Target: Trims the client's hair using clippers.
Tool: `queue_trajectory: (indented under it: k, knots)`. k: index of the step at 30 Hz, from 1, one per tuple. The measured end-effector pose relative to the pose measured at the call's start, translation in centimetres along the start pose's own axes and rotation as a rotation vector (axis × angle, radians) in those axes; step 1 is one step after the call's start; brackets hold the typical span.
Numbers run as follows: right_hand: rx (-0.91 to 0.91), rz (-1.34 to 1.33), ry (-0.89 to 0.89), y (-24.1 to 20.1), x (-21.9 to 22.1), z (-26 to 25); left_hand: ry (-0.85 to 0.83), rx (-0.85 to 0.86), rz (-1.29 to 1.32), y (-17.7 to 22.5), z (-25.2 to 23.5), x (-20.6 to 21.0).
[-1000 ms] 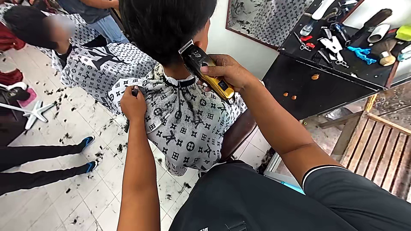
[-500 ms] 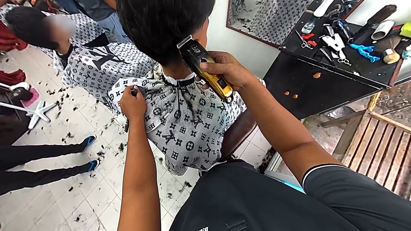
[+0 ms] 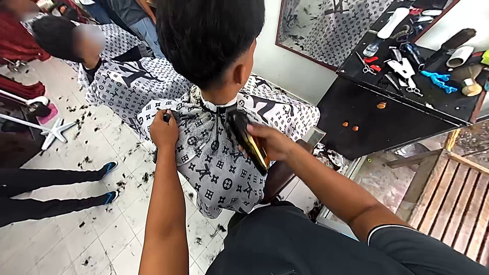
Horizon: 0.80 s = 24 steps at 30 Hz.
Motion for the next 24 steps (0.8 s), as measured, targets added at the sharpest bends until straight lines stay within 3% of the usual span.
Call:
queue_trajectory:
  k: [4, 10, 18, 24]
  knots:
    - [0.067, 0.088, -0.016, 2.1, 1.3, 0.2, -0.124, 0.063, 0.050, 0.0, -1.0, -0.8]
    - [-0.016, 0.322, 0.184, 0.4, 1.9, -0.4, -0.170, 0.171, 0.002, -0.3, -4.6, -2.9]
    - [-0.132, 0.466, 0.385, -2.1, 2.4, -1.7, -0.172, 0.199, -0.048, -1.3, -5.5, -1.3]
    - [-0.187, 0.389, 0.258, -6.4, 0.5, -2.0, -0.143, 0.194, -0.055, -1.2, -5.2, -1.4]
Point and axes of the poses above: each hand's wrist, its own z-axis away from the middle knuckle, its own x-axis out of the palm, y = z × x, the point moved 9 cm from there along -z, towards the middle knuckle, and after that the axes turned 14 degrees about -y, right-handed, at the moved point
